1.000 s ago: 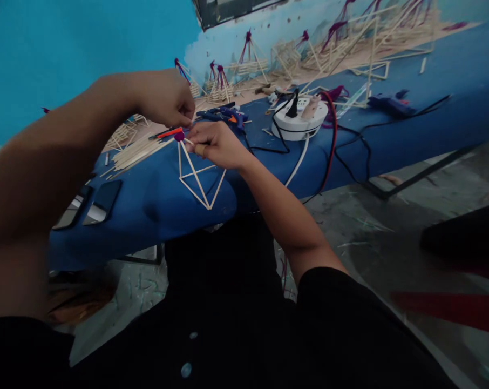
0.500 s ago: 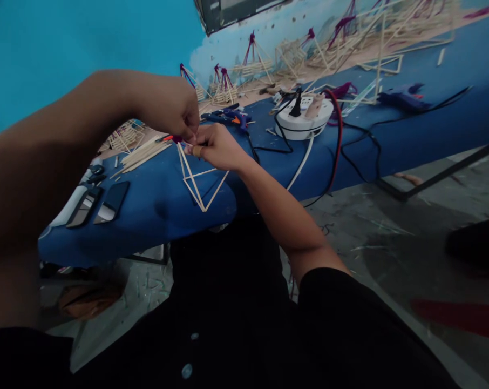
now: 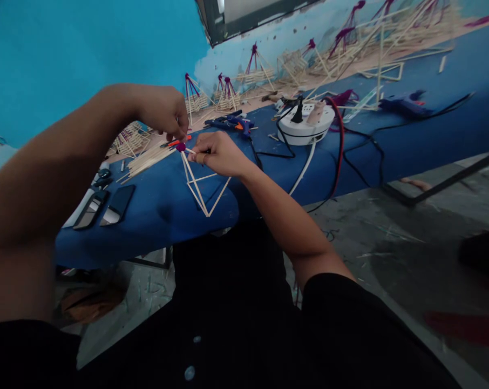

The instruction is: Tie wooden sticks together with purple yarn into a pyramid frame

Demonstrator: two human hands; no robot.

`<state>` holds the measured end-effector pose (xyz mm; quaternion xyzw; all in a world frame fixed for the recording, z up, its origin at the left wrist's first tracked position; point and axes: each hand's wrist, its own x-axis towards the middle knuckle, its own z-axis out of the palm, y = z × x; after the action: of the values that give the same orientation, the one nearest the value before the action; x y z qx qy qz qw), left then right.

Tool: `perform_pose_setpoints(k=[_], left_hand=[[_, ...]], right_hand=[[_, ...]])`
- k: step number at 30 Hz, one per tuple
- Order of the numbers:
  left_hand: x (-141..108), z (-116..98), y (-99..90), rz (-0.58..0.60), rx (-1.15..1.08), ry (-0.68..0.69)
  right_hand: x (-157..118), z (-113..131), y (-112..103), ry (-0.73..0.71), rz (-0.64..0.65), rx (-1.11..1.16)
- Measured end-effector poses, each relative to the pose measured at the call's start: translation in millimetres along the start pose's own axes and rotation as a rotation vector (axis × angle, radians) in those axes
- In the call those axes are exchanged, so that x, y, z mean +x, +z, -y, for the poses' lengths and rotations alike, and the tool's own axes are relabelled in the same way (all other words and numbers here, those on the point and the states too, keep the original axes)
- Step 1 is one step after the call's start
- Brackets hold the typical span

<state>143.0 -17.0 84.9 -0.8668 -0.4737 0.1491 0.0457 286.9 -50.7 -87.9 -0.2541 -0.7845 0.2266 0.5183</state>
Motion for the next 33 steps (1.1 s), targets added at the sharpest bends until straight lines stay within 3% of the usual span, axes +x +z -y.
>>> perform_pose_setpoints(k=[5, 11, 16, 26, 28, 31, 33], left_hand=[[14.7, 1.2, 10.2, 0.096, -0.133, -0.103], [7.5, -15.3, -0.9, 0.088, -0.077, 0.018], [8.2, -23.7, -4.1, 0.149, -0.104, 0.074], [-0.9, -28.9, -10.0, 0.255, -0.183, 0.085], [-10.9, -32.5, 2.0, 0.153, -0.238, 0.036], [-28.3, -40.4, 34.6, -0.523, -0.398, -0.051], [-37.5, -45.3, 57.8, -0.758, -0.441, -0.053]], right_hand=[[-0.7, 1.8, 0.9, 0.001, 0.003, 0.008], [-2.4, -4.6, -0.7, 0.000, 0.021, 0.017], [-3.8, -7.0, -1.8, 0.016, 0.025, 0.049], [-6.0, -4.7, 0.7, 0.045, -0.016, 0.083], [-6.6, -4.0, -0.6, 0.035, -0.010, 0.076], [-7.9, -3.3, -3.5, 0.050, -0.004, 0.074], [-9.0, -4.2, -4.8, 0.066, 0.000, 0.081]])
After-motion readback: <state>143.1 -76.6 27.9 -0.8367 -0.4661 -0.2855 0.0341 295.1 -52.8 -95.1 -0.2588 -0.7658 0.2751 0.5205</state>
